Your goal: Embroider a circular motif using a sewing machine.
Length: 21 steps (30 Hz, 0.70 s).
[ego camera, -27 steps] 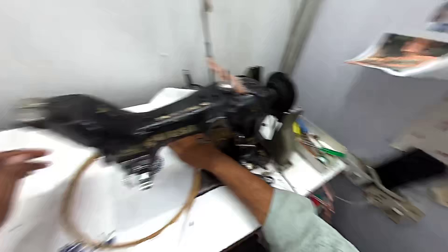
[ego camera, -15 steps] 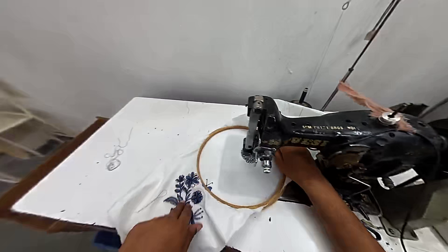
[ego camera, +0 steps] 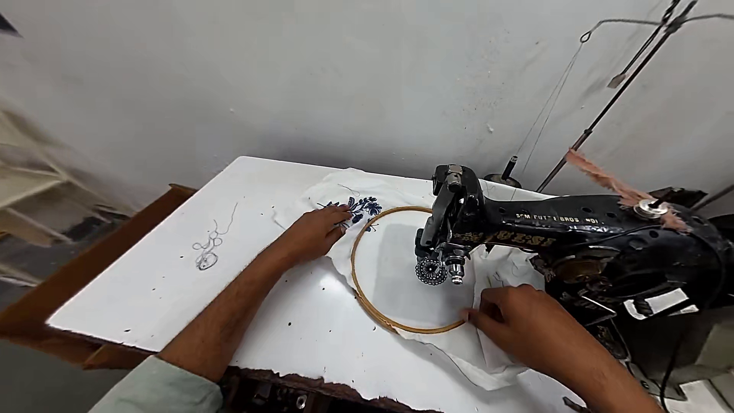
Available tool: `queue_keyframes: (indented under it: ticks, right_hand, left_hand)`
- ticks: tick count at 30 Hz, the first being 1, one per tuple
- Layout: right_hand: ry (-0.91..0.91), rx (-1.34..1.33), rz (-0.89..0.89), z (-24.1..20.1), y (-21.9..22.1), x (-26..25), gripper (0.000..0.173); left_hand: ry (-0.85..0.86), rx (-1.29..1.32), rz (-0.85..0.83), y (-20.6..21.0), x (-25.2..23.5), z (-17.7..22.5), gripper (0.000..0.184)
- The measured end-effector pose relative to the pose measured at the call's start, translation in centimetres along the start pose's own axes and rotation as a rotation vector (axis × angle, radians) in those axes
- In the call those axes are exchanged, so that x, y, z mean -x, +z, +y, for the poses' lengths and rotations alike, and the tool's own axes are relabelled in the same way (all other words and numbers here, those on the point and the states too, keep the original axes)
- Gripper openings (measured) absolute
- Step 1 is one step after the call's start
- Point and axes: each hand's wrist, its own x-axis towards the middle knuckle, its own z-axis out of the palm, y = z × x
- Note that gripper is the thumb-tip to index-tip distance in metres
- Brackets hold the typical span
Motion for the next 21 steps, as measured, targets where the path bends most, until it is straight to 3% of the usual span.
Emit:
queue_keyframes:
  ticks: [4, 6, 10, 14, 19, 21]
  right_hand:
    - [-0.092, -0.012, 0.392, 1.0, 1.4, -2.5, 0.022]
    - [-0.066, -0.001, 0.389, 0.5, 0.8, -4.1, 0.024]
    - [0.133, 0.047, 0.336, -0.9, -0.3, -6.6, 0.03]
    - [0.109, -0.005, 0.469, 0.1, 0.8, -6.7, 0.027]
    - [0.133, -0.028, 0.428, 0.9, 0.7, -6.5, 0.019]
    - [0.265, 0.051, 0.365, 1.8, 1.0, -7.0, 0.019]
  left_hand:
    - [0.042, 0.01, 0.263, -0.2, -0.1, 2.1, 0.034]
    - [0.107, 0.013, 0.269, -0.5, -0.2, 3.9, 0.033]
    - [0.232, -0.011, 0.049, -0.4, -1.2, 7.2, 0.032]
    - [0.317, -0.048, -0.05, 1.2, -1.4, 9.0, 0.036]
    - [0.24, -0.113, -0.164, 3.0, 0.1, 9.4, 0.059]
    - [0.225, -0.14, -0.167, 3.4, 0.5, 9.3, 0.062]
